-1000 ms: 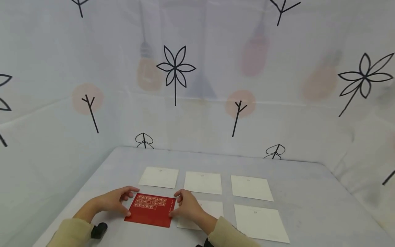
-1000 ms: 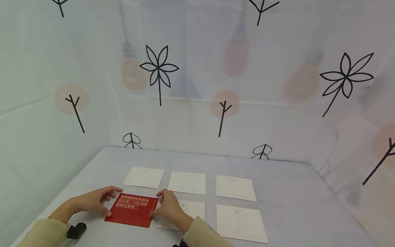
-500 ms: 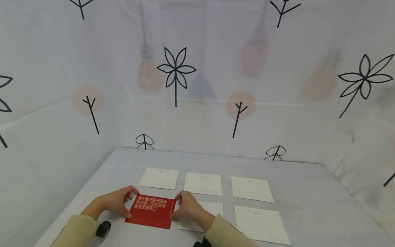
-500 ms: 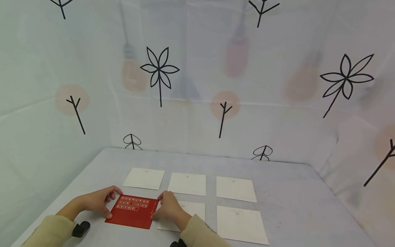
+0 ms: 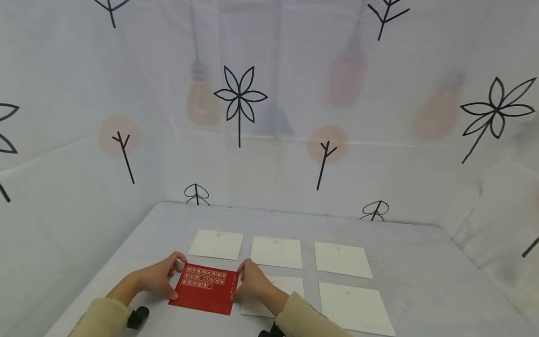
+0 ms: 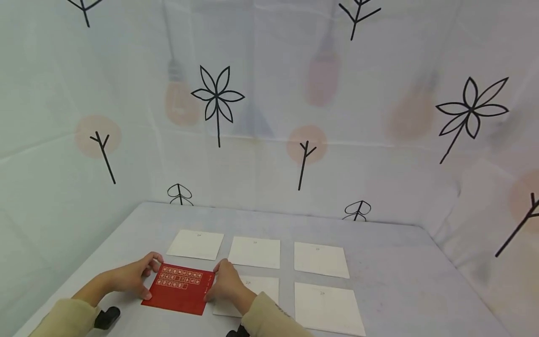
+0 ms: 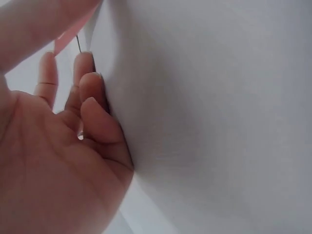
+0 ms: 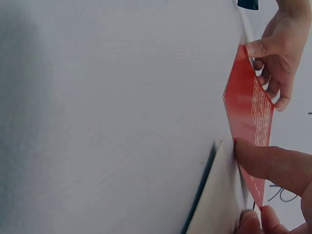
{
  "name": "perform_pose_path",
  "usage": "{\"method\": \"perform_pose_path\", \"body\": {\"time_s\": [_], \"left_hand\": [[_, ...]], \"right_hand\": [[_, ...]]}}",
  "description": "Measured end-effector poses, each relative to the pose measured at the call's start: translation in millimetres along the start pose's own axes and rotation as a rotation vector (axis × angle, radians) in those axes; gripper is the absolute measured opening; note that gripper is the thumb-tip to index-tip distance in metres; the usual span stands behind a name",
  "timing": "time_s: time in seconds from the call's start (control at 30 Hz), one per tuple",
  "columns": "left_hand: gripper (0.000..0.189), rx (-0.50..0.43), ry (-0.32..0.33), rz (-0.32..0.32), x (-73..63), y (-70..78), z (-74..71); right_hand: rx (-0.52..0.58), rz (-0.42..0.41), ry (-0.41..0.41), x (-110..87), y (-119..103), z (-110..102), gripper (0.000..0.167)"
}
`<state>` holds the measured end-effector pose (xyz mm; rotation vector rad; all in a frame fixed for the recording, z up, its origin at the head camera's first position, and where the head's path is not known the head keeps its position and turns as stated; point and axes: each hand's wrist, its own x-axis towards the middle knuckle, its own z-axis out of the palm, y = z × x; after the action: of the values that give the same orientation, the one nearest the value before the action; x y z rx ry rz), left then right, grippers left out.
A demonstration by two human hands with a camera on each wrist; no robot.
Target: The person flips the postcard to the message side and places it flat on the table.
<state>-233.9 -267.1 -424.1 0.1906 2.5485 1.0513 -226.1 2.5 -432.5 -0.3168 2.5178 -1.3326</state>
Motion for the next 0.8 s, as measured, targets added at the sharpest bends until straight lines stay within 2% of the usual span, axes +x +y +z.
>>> {"method": "perform_pose_path", "body": {"time_s": [0.17,0.33,0.57,0.8], "left_hand": [[0.077,-0.026,-0.019,0.066,-1.2,-0.4,1.5],[0.076,-0.038,-0.038,0.067,-2.4,-5.0,-0.1],[0.07,-0.116,-0.06,0.145,-5.8,-10.6,-3.1],[0.073,-0.212,-0.074,0.169,-8.7,-8.6,-3.7]], "right_hand": [[-0.024,-0.025,0.023,-3.3,-4.9,-1.2,0.057],[-0.016,-0.016,0.034,-4.7,-7.3,2.1,0.058],[-0.003,-0.007,0.053,-6.0,-7.2,4.7,0.058],[0.023,0.017,0.087,-6.7,-4.8,3.7,0.056]]}}
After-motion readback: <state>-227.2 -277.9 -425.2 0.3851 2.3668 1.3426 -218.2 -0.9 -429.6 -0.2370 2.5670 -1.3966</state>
